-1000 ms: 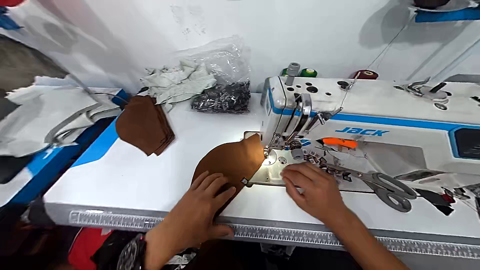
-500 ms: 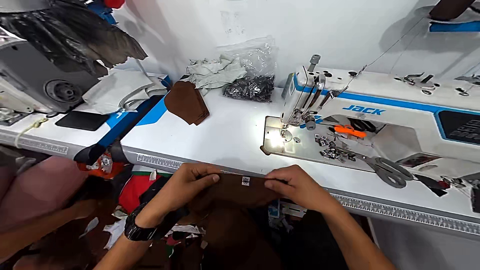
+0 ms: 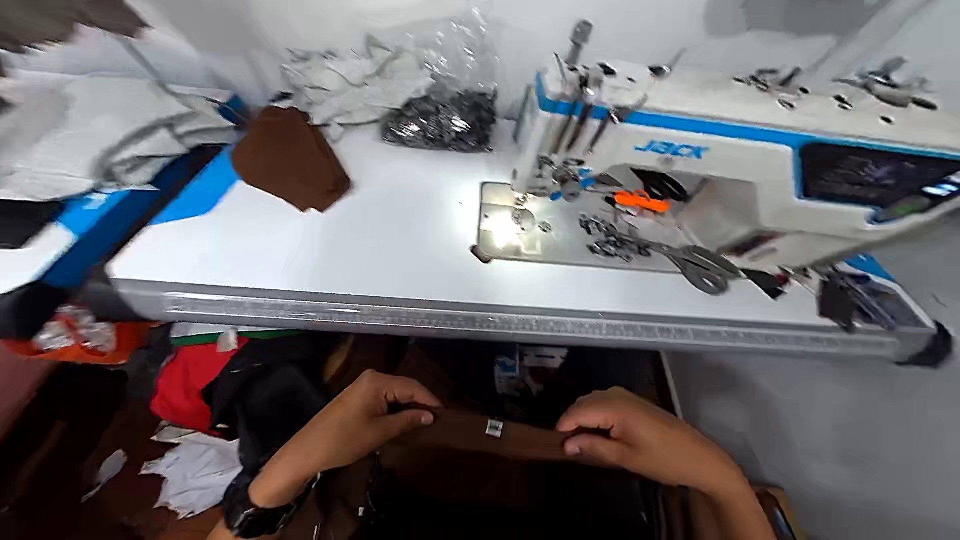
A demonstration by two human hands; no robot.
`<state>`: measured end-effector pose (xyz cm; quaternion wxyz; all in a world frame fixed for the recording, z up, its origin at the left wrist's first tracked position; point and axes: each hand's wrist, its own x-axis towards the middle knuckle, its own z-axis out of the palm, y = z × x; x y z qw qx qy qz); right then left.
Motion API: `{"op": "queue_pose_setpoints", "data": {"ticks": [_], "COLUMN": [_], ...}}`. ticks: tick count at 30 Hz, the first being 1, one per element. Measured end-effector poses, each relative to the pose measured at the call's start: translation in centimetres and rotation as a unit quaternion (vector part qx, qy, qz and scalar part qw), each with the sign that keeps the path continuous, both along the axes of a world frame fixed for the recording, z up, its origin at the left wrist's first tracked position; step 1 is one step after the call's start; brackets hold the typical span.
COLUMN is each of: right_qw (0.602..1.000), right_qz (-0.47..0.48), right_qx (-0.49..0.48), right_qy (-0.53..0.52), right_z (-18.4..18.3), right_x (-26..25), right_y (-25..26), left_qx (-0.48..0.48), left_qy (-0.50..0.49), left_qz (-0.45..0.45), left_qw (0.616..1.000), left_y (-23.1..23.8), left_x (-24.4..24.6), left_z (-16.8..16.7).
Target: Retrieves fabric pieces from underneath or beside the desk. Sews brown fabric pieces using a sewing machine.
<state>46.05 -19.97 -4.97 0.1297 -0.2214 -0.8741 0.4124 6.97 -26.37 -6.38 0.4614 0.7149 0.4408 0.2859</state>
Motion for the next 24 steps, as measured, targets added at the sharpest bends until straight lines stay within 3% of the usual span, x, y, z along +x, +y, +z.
{"op": "queue_pose_setpoints", "data": {"ticks": [2,4,6,9,13,15,19,22,24], "right_qw": [0.986,0.934,0.883,0.849,0.870,0.885,0.927,0.960,0.962], "right_qz": [-0.152,-0.313,-0.406,-0.459,-0.387,-0.364,-0.346,-0.277,-0.259], "right_qx": [0.053,0.159,0.229,0.257,0.237,0.212,0.129,0.045,0.067], "right_qy": [-0.039,-0.062,-0.054,-0.051,-0.191,-0.197,-0.068,-0.023,-0.061], "right_z": [-0.9,-0.8,0.2,-0.4,-5.8,-7.2,-7.9,-11.1,-13.1], "right_x": [4.5,8.2,10.9,13.3,14.7,13.0,3.4,-5.0,-8.9], "right_y": [-0.7,-1.2,-1.9,-3.6,-5.4,-5.9,-6.1,-5.9,-6.0], "left_qx": [0.029,0.116,0.209,0.297,0.281,0.232,0.153,0.156,0.174], "left_qy": [0.009,-0.005,-0.033,-0.033,0.135,0.174,0.191,0.231,0.273], "left_qz": [0.029,0.066,0.063,0.019,-0.017,0.040,0.130,0.109,0.088], "left_qw": [0.999,0.991,0.975,0.954,0.950,0.956,0.961,0.954,0.942], "left_y": [1.8,3.8,5.3,6.4,4.9,3.7,1.6,0.6,0.6], "left_x": [4.3,9.2,12.9,16.0,14.1,9.7,1.3,0.2,0.8], "left_z": [-2.2,-3.3,-3.7,-5.6,-9.5,-9.1,-8.2,-10.0,-10.9]}}
